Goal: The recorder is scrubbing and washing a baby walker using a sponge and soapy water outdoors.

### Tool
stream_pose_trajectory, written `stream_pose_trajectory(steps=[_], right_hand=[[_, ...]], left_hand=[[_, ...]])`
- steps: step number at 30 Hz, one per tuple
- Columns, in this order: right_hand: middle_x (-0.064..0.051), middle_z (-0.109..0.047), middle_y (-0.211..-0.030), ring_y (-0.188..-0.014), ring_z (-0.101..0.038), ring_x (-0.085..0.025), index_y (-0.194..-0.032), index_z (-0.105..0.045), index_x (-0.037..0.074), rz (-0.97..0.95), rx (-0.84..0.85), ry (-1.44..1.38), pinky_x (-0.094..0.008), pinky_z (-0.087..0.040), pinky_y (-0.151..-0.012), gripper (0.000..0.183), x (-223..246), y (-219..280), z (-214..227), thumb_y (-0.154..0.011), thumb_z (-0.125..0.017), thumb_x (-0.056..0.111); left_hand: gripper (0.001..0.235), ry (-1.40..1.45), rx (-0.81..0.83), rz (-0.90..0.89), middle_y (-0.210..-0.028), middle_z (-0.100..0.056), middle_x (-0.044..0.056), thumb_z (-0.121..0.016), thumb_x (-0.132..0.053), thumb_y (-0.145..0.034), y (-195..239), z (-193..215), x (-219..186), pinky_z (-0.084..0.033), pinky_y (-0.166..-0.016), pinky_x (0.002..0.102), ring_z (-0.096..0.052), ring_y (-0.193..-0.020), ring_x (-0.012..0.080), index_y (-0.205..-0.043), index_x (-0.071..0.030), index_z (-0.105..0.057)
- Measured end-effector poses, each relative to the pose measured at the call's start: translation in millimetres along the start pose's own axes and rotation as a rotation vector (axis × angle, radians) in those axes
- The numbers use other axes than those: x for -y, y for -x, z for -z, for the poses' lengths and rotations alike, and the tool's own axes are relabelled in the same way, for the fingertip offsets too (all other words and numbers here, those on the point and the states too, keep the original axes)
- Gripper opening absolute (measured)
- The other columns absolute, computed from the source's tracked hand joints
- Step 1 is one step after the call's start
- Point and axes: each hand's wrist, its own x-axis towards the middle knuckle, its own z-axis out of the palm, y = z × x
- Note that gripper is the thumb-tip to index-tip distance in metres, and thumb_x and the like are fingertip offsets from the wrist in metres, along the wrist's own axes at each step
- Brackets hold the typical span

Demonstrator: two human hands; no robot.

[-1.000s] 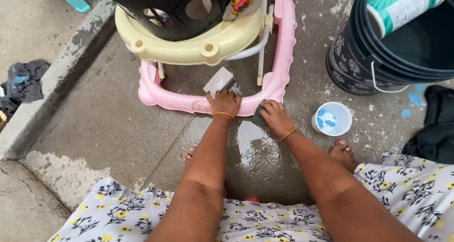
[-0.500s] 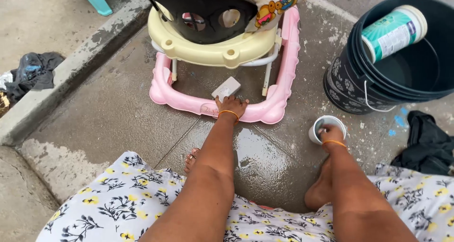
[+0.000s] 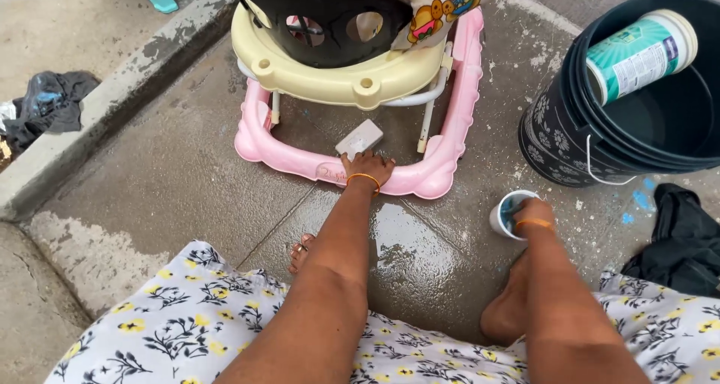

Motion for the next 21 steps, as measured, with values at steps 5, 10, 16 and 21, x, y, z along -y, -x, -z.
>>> stream_pose_trajectory(steps=[5,10,16,21], right_hand=[[-0.016,-0.077,-0.101,-0.081,-0.075,-0.025,-0.117,-0.076,0.006,0.006,0.371,-0.121,-0.039,-0.062,-0.077,0.036,68,26,163,-0.083,-0.084,0.014],[-0.013,-0.074,-0.092,-0.073,-0.072,-0.023,-0.119,-0.071,0.003,0.189,0.260,-0.367,-0.039,-0.060,-0.067,0.043,150,50,150,-0.080,-0.085,0.013],[-0.012,-0.064,-0.084,-0.080,-0.062,-0.025,-0.080,-0.069,0.002,0.608,-0.347,-0.576,-0.039,-0.051,-0.075,0.020,252,138,49,-0.072,-0.087,0.006],[-0.004,-0.067,-0.092,-0.085,-0.063,-0.016,-0.091,-0.069,0.004,0.217,-0.422,-1.152,-0.028,-0.053,-0.083,0.019,222,37,-5,-0.084,-0.064,-0.013]], left_hand=[[0.059,-0.058,0.078,0.028,-0.134,-0.068,0.008,-0.033,-0.051,-0.099,5,14,-6,-0.022,-0.116,0.058,-0.061,-0.127,0.0241,-0.130,-0.018,-0.071],[0.059,-0.078,0.120,0.028,-0.131,-0.070,0.008,-0.033,-0.051,-0.098,4,17,-8,-0.030,-0.110,0.052,-0.063,-0.124,0.0235,-0.130,-0.019,-0.070],[0.059,-0.071,0.072,0.002,-0.130,-0.069,0.008,-0.032,-0.052,-0.097,1,10,-4,-0.030,-0.108,0.054,-0.062,-0.123,0.0246,-0.129,-0.019,-0.070],[0.057,-0.074,-0.045,-0.045,-0.116,-0.074,0.011,-0.033,-0.050,-0.097,5,2,-1,-0.031,-0.107,0.054,-0.065,-0.115,0.0255,-0.119,-0.017,-0.073]])
